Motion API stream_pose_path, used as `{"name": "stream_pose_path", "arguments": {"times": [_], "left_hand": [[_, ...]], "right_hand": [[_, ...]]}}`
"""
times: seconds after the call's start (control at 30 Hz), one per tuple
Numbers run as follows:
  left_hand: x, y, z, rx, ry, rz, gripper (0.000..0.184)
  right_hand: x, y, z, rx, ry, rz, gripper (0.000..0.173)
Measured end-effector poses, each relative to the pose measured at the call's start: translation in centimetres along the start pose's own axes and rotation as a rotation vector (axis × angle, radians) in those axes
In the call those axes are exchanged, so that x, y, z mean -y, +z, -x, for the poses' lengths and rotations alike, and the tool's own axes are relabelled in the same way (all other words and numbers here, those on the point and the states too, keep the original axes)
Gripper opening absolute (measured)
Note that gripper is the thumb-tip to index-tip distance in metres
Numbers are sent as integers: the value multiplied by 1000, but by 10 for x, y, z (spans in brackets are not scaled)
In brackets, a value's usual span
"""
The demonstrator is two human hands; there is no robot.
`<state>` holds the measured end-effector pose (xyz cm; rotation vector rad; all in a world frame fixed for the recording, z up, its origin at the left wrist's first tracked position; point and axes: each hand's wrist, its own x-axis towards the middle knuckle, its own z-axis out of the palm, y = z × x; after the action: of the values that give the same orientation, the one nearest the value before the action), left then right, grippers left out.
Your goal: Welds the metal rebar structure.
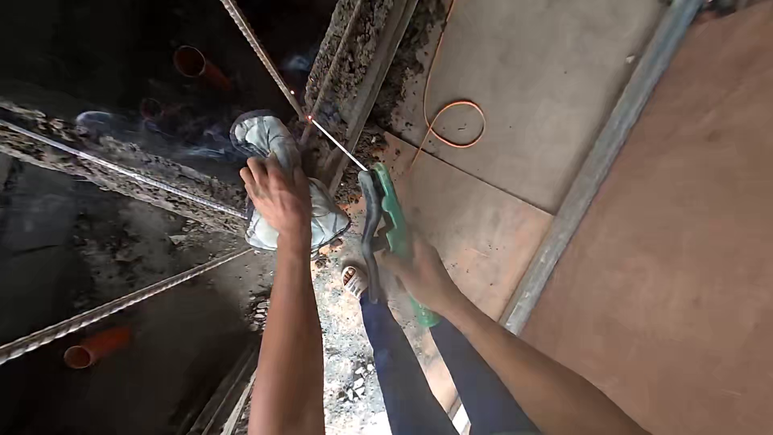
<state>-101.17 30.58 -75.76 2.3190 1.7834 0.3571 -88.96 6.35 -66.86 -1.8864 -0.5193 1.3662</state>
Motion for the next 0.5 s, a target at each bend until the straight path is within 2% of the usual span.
{"name": "stream_pose_path", "arguments": {"times": [0.5], "left_hand": [[-1,1,0,-12,2,-19,44]], "right_hand": [[-1,2,0,18,-3,-65,43]]}}
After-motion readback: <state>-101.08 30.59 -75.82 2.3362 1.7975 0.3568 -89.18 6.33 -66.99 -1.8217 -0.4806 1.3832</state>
